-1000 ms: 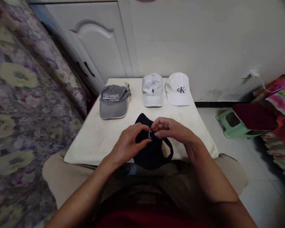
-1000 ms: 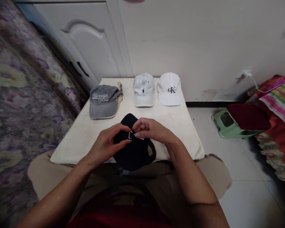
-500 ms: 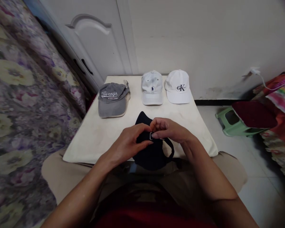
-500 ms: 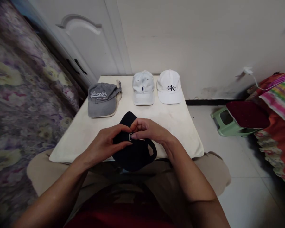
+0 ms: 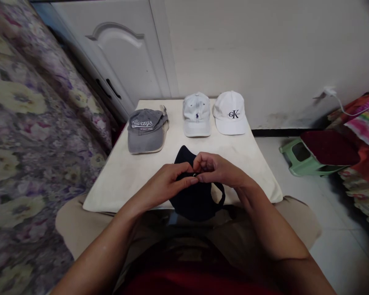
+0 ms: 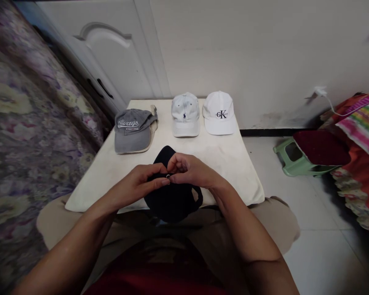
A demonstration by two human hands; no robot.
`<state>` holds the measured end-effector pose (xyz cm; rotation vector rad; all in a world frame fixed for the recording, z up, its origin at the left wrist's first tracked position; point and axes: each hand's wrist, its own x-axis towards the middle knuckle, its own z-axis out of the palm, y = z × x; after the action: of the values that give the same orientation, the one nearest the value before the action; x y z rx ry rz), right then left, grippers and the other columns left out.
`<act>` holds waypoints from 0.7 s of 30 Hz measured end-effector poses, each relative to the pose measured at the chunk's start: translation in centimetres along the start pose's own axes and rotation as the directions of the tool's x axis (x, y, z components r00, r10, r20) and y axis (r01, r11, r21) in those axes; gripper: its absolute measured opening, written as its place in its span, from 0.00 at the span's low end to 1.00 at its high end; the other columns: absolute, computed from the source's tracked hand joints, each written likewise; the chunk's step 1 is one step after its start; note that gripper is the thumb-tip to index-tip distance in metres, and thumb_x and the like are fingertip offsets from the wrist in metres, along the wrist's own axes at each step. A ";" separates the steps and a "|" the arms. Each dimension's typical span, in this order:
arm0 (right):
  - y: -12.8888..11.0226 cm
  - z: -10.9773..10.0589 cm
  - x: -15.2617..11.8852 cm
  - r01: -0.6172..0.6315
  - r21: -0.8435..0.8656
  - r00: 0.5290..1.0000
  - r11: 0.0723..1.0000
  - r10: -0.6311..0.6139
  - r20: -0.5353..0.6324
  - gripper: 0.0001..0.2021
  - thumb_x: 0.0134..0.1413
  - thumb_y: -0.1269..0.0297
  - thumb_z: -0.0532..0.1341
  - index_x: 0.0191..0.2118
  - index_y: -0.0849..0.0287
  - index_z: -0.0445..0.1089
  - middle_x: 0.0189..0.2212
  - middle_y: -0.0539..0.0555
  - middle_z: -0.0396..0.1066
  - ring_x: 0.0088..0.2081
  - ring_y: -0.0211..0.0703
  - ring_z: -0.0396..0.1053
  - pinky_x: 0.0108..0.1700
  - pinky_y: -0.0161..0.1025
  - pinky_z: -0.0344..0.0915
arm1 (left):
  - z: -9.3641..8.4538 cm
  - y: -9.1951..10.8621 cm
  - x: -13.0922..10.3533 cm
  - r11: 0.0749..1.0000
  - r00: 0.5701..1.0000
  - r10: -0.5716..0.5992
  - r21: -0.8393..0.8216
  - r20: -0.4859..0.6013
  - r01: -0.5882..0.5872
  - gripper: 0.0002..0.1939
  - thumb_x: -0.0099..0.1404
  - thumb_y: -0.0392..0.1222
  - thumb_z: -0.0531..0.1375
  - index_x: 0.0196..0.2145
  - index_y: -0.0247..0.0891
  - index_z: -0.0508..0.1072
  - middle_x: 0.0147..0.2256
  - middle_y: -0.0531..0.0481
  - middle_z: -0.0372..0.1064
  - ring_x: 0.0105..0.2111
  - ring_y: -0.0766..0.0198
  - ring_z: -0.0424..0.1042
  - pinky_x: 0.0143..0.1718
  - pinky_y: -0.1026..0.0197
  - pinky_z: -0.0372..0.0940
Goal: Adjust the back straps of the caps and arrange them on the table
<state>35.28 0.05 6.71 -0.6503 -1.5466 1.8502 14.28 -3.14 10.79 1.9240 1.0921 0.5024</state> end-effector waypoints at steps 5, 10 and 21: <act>-0.6 -0.5 -0.4 0.011 -0.033 0.998 0.999 -0.013 -0.054 0.11 0.55 0.58 0.68 0.38 0.59 0.71 0.26 0.46 0.68 0.27 0.34 0.65 0.30 0.33 0.60 | -0.2 0.1 0.2 0.976 0.995 -0.090 -0.204 -0.032 0.082 0.13 0.66 0.49 0.61 0.29 0.36 0.72 0.25 0.56 0.62 0.25 0.68 0.59 0.25 0.66 0.54; -1.2 -1.1 -0.9 -0.087 -0.049 0.995 0.995 0.089 0.039 0.12 0.54 0.58 0.69 0.39 0.60 0.73 0.28 0.47 0.71 0.28 0.35 0.68 0.33 0.34 0.64 | -0.7 -0.3 -0.2 0.938 0.993 -0.114 -0.333 -0.037 0.095 0.14 0.64 0.49 0.63 0.29 0.35 0.71 0.25 0.56 0.62 0.25 0.68 0.59 0.27 0.65 0.53; -1.6 -1.1 -1.2 -0.111 -0.107 0.993 0.988 0.116 0.033 0.10 0.51 0.61 0.69 0.34 0.61 0.73 0.27 0.46 0.68 0.27 0.33 0.62 0.29 0.31 0.57 | -0.4 -0.2 -0.4 0.933 0.997 -0.072 -0.355 -0.006 0.065 0.22 0.69 0.55 0.56 0.24 0.36 0.63 0.24 0.56 0.55 0.25 0.68 0.54 0.26 0.65 0.50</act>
<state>37.14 0.03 8.06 -0.7688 -1.6731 1.8842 13.67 -3.26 10.86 1.5629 0.9987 0.6334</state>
